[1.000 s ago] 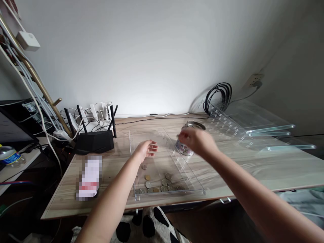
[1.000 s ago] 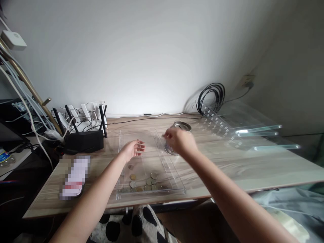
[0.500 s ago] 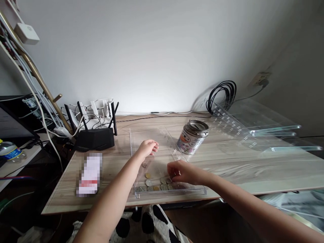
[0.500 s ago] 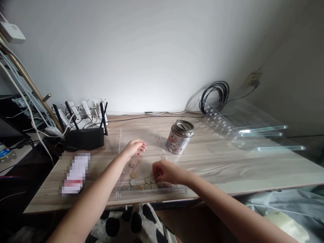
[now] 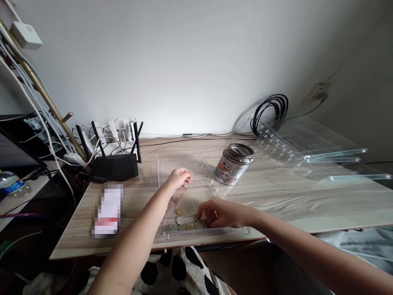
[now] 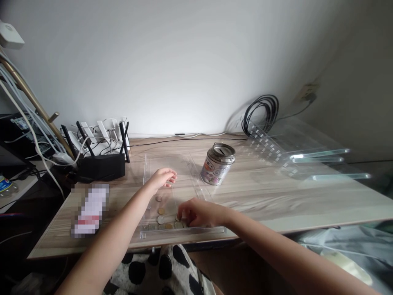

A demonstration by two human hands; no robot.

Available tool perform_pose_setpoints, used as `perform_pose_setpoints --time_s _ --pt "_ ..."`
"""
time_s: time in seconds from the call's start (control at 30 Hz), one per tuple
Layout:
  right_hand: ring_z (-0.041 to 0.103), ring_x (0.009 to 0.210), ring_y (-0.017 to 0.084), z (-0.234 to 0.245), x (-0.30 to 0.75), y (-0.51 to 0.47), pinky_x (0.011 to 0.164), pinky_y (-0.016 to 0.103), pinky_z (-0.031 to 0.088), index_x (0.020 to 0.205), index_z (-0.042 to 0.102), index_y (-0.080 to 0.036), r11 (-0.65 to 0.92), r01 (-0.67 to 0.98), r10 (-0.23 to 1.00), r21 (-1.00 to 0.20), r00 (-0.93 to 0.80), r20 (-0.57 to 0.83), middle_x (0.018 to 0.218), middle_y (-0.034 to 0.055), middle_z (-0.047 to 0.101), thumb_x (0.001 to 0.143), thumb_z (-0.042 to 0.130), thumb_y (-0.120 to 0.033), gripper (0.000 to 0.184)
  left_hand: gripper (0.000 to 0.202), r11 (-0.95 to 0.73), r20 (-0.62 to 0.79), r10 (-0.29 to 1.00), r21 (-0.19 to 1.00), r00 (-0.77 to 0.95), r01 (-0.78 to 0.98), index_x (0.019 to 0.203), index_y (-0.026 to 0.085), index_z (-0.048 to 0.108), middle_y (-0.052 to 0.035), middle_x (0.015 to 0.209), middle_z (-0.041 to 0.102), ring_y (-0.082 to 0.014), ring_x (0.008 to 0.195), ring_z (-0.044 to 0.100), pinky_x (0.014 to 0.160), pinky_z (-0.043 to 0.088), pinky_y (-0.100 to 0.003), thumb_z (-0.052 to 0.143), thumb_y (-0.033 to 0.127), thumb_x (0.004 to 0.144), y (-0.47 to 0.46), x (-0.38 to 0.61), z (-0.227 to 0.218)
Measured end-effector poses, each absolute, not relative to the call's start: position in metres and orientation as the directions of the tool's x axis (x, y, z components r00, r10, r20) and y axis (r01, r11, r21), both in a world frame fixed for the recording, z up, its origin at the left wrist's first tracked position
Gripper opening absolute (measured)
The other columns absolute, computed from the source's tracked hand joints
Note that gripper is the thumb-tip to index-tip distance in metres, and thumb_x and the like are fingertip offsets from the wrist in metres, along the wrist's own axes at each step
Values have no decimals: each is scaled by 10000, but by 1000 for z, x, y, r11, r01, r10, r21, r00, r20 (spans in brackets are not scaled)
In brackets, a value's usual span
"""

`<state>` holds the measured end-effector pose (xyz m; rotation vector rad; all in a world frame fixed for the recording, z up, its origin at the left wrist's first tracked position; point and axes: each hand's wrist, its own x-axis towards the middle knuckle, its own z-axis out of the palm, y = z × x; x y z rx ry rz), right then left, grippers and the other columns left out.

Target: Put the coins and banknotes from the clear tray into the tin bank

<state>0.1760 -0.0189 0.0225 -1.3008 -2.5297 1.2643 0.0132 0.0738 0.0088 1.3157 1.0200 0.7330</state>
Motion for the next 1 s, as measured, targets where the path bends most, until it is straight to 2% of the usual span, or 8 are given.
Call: perform_pose_setpoints --time_s 0.13,0.4,0.57,0.77,1.0 --pt "465 585 83 23 176 -20 513 180 345 792 586 -147 356 639 643 -682 -697 -318 649 -29 526 577 498 -88 240 124 154 -184 895 982 407 106 765 154 562 -68 839 588 -97 656 533 502 403 -172 502 253 719 75 13 8" --pt "457 589 91 26 174 -22 514 187 339 712 552 -142 406 703 689 -583 -655 -309 666 -8 533 565 496 -85 167 123 154 -188 896 981 403 115 769 153 561 -64 821 591 -93 632 536 499 406 -178 492 242 719 74 14 9" --pt "463 608 90 28 174 -23 513 178 335 861 562 -160 399 675 670 -621 -677 -305 699 -15 535 554 477 -56 336 113 152 -187 895 981 404 116 763 155 555 -66 826 591 -97 637 539 494 407 -182 484 230 716 74 14 8" --pt "463 620 90 30 175 -20 557 189 359 758 575 -142 409 602 576 -685 -753 -317 692 -12 529 560 456 -46 250 102 148 -181 899 983 398 112 756 155 552 -56 804 583 -88 621 533 481 400 -171 478 206 709 75 15 5" --pt "467 630 87 37 175 -22 564 191 359 781 597 -139 499 577 562 -647 -784 -266 764 12 517 565 442 -27 289 85 134 -170 911 984 376 118 739 154 550 -48 778 574 -86 607 526 481 402 -175 494 206 703 74 15 6"
